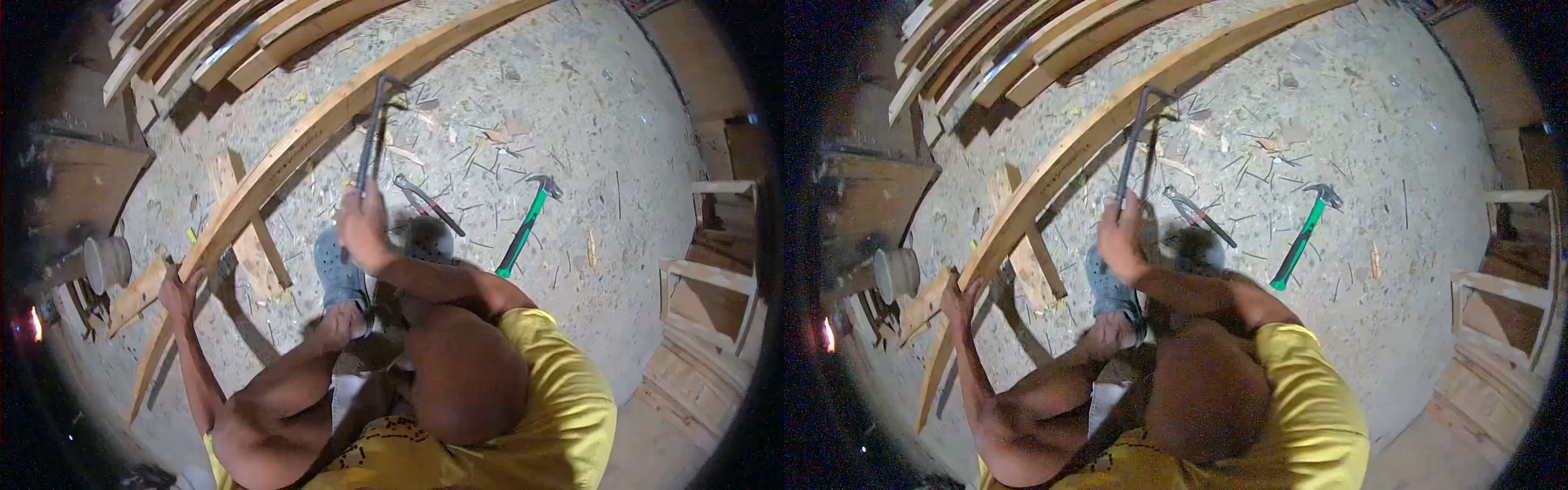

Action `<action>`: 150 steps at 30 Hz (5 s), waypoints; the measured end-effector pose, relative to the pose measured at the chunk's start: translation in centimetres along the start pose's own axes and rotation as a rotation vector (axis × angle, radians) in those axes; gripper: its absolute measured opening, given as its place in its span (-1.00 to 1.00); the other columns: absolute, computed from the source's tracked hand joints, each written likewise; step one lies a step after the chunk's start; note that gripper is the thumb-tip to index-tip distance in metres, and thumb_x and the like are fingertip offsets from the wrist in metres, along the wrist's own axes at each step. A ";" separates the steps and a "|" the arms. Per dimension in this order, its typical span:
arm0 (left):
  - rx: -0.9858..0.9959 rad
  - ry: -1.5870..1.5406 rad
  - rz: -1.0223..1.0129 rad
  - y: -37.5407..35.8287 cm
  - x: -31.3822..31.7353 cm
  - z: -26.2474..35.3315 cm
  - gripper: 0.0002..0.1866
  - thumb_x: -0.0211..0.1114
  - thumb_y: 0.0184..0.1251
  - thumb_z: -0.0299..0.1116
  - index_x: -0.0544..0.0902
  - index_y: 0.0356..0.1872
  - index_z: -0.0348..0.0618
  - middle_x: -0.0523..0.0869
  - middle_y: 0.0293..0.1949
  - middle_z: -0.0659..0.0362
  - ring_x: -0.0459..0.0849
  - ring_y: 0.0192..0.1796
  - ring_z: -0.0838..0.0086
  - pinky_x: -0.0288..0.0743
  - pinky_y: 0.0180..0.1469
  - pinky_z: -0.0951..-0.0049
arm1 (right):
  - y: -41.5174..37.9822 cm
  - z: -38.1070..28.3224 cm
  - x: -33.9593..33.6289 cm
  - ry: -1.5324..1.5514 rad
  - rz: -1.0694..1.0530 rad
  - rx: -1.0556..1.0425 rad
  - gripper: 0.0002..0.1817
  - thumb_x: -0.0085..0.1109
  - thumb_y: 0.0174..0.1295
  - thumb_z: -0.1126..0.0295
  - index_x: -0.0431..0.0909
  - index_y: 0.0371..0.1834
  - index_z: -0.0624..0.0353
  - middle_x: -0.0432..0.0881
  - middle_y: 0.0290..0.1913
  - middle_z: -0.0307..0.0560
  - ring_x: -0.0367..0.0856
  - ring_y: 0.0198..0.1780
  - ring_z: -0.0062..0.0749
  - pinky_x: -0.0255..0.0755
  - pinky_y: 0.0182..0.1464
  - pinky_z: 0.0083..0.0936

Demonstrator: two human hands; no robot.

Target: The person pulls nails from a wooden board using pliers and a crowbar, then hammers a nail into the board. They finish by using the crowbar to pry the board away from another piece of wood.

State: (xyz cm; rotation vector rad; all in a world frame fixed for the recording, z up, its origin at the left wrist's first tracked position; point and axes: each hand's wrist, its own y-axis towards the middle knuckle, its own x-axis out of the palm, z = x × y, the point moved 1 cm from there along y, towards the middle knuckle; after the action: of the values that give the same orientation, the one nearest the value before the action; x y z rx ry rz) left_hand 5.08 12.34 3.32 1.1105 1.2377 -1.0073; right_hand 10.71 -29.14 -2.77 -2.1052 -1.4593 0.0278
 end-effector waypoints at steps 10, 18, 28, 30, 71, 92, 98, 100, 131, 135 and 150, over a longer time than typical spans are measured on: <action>-0.007 -0.084 -0.273 -1.3 -0.9 -0.7 -0.58 0.50 0.22 -0.34 0.68 0.12 -0.10 0.80 -0.06 -0.07 0.78 -0.03 -0.07 0.63 -0.05 0.04 | 3.1 3.4 -16.4 -0.382 0.044 -0.463 -0.72 0.14 0.56 0.28 0.50 0.17 0.19 0.46 -0.44 -0.34 0.41 -0.44 -0.67 0.34 -0.44 -0.53; 0.105 -0.004 -0.284 -8.4 2.0 2.7 -0.26 0.33 0.41 -0.24 0.33 0.60 -0.04 0.41 0.56 -0.02 0.44 0.52 -0.01 0.32 0.52 -0.01 | 3.4 -0.1 -27.2 -0.602 0.520 -0.403 -0.66 0.18 0.52 0.31 0.54 0.20 0.33 0.58 -0.39 -0.25 0.43 -0.40 -0.58 0.35 -0.36 -0.49; -0.001 0.260 0.078 -16.6 4.2 -8.5 -0.24 0.06 0.36 -0.59 0.29 0.64 0.04 0.34 0.62 0.11 0.31 0.63 0.12 0.17 0.56 -0.24 | 2.5 -2.2 -38.1 -0.659 0.527 -0.116 -0.63 0.24 0.48 0.33 0.60 0.18 0.42 0.72 -0.18 -0.01 0.61 -0.13 -0.36 0.48 0.03 -0.38; -0.229 -0.261 0.285 -17.9 4.3 -11.2 -0.36 0.20 0.34 -0.49 0.51 0.50 0.00 0.55 0.48 0.14 0.60 0.43 0.31 0.14 0.59 -0.30 | 3.5 0.7 -43.3 -0.913 0.503 -0.264 -0.64 0.24 0.48 0.34 0.60 0.17 0.41 0.75 -0.15 0.02 0.65 -0.12 -0.33 0.52 0.04 -0.39; -0.038 -0.025 0.207 -13.5 -0.2 3.9 -0.46 0.70 -0.17 -0.04 0.53 -0.35 -0.09 0.52 -0.39 0.16 0.54 -0.20 0.16 0.25 -0.04 0.14 | 7.4 -0.1 -19.3 -1.551 -0.382 -0.521 -0.49 0.30 0.39 0.17 0.58 0.20 0.39 0.58 0.04 0.39 0.59 0.10 0.29 0.48 0.17 -0.01; -0.051 -0.613 0.286 -11.4 0.8 0.7 -0.57 0.30 0.52 -0.03 0.72 0.24 -0.03 0.83 0.03 0.03 0.80 -0.01 0.11 0.62 0.08 0.14 | 13.1 -10.3 -24.8 -0.835 -0.017 -0.224 -0.63 0.23 0.46 0.20 0.59 0.12 0.28 0.72 -0.07 -0.01 0.68 -0.10 -0.21 0.59 -0.10 -0.32; -0.162 -0.305 0.696 -13.2 3.2 3.8 -0.63 0.19 0.46 -0.44 0.73 0.21 0.11 0.84 0.04 0.16 0.84 -0.24 0.24 0.71 -0.27 0.32 | 7.4 -22.3 -29.9 -0.293 -0.052 -0.232 -0.75 0.22 0.49 0.24 0.60 0.05 0.17 0.66 -0.16 -0.12 0.58 -0.23 -0.39 0.52 -0.21 -0.46; -0.171 -0.140 0.807 -13.3 3.2 4.1 -0.64 0.19 0.37 -0.41 0.73 0.14 0.09 0.84 -0.02 0.29 0.79 -0.40 0.39 0.63 -0.50 0.40 | 7.8 -23.7 -25.3 -0.120 -0.135 -0.202 -0.78 0.21 0.50 0.25 0.60 0.03 0.13 0.64 -0.20 -0.16 0.54 -0.27 -0.45 0.50 -0.25 -0.50; -0.505 -0.710 0.206 -7.1 -0.1 1.6 -0.68 0.01 0.63 -0.10 0.39 0.17 -0.08 0.79 -0.21 -0.10 0.77 -0.20 -0.20 0.55 -0.12 -0.19 | -4.8 -3.6 0.7 -1.549 -0.395 -0.717 -0.15 0.38 0.17 0.58 0.21 0.56 0.29 0.37 0.24 0.35 0.55 0.19 0.34 0.46 0.21 0.04; -0.288 -0.759 0.299 -6.8 0.7 4.2 -0.70 -0.01 0.62 -0.25 0.43 0.24 -0.05 0.73 0.05 -0.14 0.73 0.07 -0.12 0.54 0.12 -0.05 | -6.8 -4.3 1.0 -1.496 -0.530 -0.602 -0.04 0.34 0.24 0.54 0.02 0.69 0.19 0.34 0.41 0.41 0.50 0.30 0.39 0.43 0.32 0.04; 0.010 -1.189 0.082 -4.5 0.7 5.4 -0.67 0.17 0.66 -0.12 0.68 -0.15 -0.19 0.69 -0.39 0.30 0.56 -0.32 0.62 0.47 -0.22 0.50 | -5.2 -4.7 1.2 -1.658 -0.519 -0.564 -0.02 0.31 0.28 0.41 -0.05 0.72 0.14 0.46 0.24 0.41 0.63 0.06 0.41 0.53 0.02 0.08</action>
State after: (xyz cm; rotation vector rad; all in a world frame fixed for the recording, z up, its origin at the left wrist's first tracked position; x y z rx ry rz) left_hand 1.81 6.18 2.22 0.3764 0.2158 -1.2971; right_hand 8.26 -28.92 3.90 -1.8346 -3.1333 1.6320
